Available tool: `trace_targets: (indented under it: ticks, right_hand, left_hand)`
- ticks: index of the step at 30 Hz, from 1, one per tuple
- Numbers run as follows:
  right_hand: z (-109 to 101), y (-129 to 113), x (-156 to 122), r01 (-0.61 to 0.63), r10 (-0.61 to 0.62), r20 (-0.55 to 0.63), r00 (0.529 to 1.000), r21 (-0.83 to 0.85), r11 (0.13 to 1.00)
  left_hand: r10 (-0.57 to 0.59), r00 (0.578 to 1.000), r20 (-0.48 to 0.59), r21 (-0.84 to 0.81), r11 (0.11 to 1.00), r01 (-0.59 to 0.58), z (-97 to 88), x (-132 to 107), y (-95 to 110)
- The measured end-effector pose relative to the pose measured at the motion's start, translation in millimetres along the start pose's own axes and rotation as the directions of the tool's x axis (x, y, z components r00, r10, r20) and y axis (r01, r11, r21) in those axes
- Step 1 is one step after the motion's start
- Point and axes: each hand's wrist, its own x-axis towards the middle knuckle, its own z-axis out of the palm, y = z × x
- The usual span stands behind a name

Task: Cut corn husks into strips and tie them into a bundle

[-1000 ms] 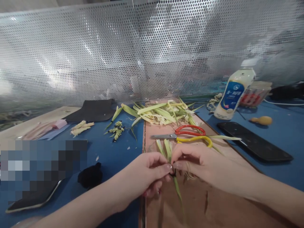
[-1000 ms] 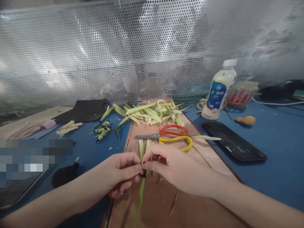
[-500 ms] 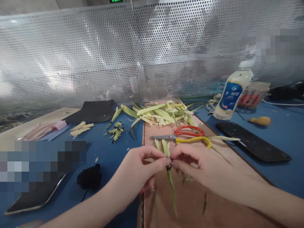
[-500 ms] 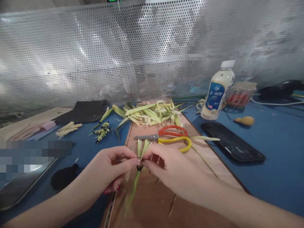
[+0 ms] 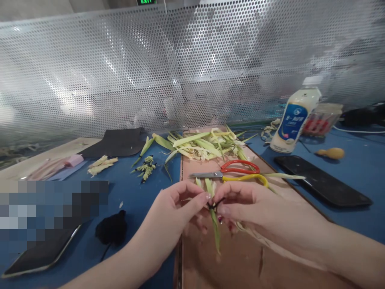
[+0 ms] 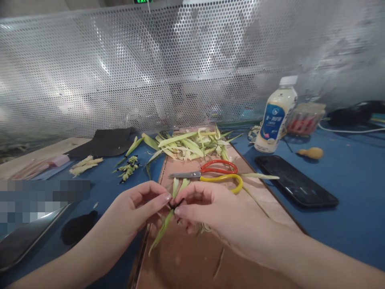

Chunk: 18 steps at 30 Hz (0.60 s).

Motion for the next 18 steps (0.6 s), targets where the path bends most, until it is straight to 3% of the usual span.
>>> trace_targets:
  ticks: [5,13,18]
  right_hand:
    - [-1.2,0.8,3.3,-0.01,0.013,-0.04,0.999,0.061,0.998]
    - [2.0,0.7,3.4,0.03,-0.054,-0.143,0.988,-0.166,0.986]
    - [0.7,7.7,4.7,0.091,-0.122,-0.096,0.988,-0.278,0.956]
  left_hand:
    - [0.033,0.999,0.023,-0.043,0.999,-0.032,1.7,-2.6,1.2]
    - [0.043,0.995,0.089,-0.07,0.997,-0.037,3.0,-2.3,0.1]
    - [-0.01,0.996,0.094,-0.143,0.989,0.024,0.3,2.3,-7.1]
